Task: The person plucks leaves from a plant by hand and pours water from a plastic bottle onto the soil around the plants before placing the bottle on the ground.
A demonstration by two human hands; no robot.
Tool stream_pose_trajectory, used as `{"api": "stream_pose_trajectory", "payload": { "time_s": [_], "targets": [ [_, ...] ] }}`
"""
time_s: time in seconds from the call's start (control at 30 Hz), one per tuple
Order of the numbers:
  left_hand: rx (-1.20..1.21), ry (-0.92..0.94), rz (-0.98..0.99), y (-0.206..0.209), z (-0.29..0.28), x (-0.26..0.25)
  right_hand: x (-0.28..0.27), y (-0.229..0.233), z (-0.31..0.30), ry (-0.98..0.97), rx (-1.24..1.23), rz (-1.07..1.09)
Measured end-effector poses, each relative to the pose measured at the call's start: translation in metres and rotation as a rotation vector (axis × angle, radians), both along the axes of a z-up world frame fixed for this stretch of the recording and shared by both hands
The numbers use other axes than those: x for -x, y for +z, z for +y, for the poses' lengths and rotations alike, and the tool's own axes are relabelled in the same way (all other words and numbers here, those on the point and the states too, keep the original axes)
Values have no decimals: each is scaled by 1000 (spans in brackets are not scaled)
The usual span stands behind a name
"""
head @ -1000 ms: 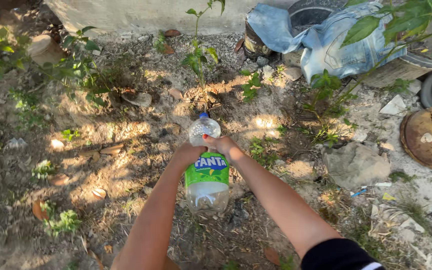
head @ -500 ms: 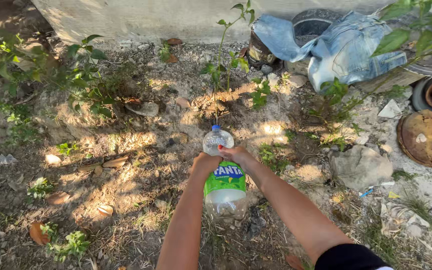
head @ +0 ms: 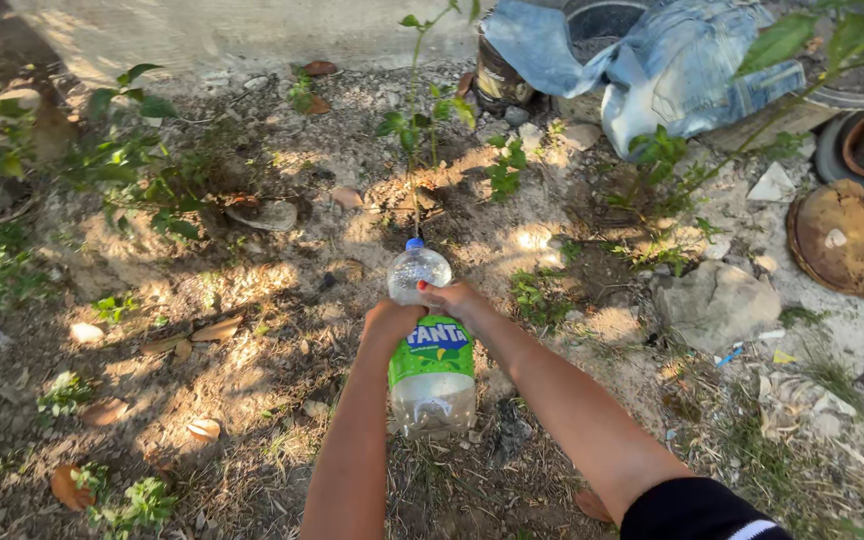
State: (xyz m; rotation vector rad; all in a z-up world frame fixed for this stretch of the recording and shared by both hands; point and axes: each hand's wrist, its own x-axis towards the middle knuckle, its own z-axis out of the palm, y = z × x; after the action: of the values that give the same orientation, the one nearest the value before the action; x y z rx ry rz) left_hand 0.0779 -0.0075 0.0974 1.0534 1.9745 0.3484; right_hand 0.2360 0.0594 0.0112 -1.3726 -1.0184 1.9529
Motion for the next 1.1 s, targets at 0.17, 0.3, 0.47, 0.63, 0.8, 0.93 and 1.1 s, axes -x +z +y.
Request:
{"api": "stream_pose_trajectory", "payload": {
  "time_s": [0.17,0.3,0.47,0.63,0.8,0.93,1.1],
  "targets": [
    [28,6,13,-7,4,1,3,-14,3,-34,13,-56],
    [-1,9,1,-12,3,1,-2,-5,1,-11,13,-27],
    [1,-34,44,-7,4,0,-4,14,-5,26,-49,-79],
    [57,-65,23,1,7,-4,-9,27,-12,45,-73,-116],
    [-35,-87,4,11,5,-33,-37,16,-5,30,-50,-158],
    [-93,-135,18,27,0,-68,-86,14,-3,33,-61,-284],
    [-188,-207,-50,12,11,-122,-143,12,1,-51,-96,-427]
  ]
}}
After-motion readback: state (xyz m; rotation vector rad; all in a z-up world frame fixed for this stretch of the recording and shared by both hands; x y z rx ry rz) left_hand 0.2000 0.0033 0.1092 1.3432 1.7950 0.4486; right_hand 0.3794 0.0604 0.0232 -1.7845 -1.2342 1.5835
